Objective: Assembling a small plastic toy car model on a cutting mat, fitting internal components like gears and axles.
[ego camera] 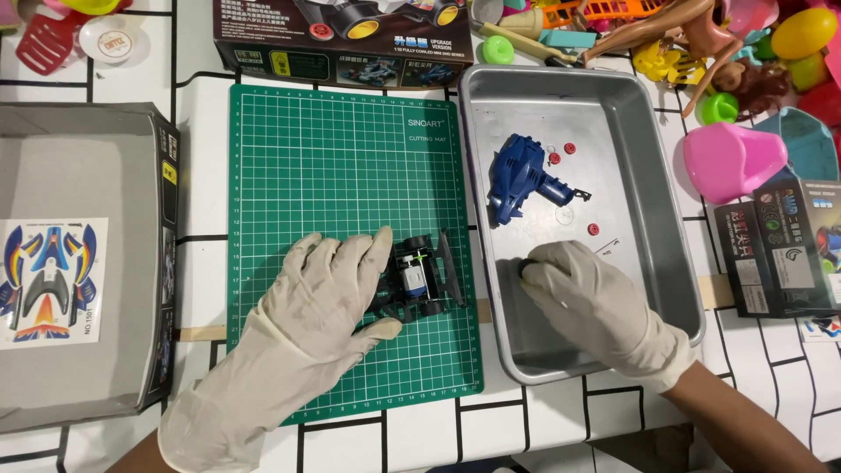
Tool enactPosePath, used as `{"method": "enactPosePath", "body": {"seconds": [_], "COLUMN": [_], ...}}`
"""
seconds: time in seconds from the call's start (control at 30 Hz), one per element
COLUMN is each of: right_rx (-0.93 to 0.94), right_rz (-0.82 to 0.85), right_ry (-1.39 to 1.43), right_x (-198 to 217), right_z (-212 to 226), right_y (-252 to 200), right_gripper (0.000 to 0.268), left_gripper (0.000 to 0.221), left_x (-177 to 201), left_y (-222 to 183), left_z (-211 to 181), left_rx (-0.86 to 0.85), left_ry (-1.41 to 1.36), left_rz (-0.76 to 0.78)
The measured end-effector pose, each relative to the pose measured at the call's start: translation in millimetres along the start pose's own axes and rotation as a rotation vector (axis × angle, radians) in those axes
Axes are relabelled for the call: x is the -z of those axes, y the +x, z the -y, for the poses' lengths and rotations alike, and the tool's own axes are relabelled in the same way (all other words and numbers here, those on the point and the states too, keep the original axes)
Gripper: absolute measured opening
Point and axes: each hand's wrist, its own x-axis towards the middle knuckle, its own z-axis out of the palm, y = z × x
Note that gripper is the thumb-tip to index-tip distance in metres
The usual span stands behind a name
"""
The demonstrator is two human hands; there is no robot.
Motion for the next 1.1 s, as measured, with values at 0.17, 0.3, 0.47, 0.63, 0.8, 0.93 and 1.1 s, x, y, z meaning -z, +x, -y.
{"method": "enactPosePath", "body": {"seconds": [0.17, 0.3, 0.47, 0.63, 0.8, 0.93, 1.1], "right_rx": [-0.085, -0.022, -0.232, -0.299, -0.401, -0.394, -0.383], "right_rz": [0.006, 0.014, 0.012, 0.031, 0.068, 0.063, 0.058], "right_ry": [0.011, 0.027, 0.256, 0.314, 0.298, 0.334, 0.357], "right_x": [2, 1, 4, 2, 14, 14, 12], "right_z": [12, 20, 3, -3, 7, 7, 7], "right_y": [-18, -18, -11, -10, -5, -7, -6], "right_gripper": [0.017, 0.026, 0.019, 0.019, 0.035, 0.054, 0.059], "left_gripper": [0.089, 0.088, 0.09, 0.091, 0.091, 0.09, 0.094], "left_x": [-1, -2, 1, -1, -4, -4, -7], "left_y": [1, 0, 0, 0, -2, -1, -1], "left_z": [-1, -1, -2, -3, -3, -3, -3], "left_rx": [0.003, 0.004, 0.008, 0.005, 0.002, -0.002, 0.019], "left_ry": [0.013, 0.002, -0.021, -0.002, 0.011, -0.008, -0.031], "left_rz": [0.011, -0.003, -0.001, 0.005, -0.005, -0.01, -0.004]}}
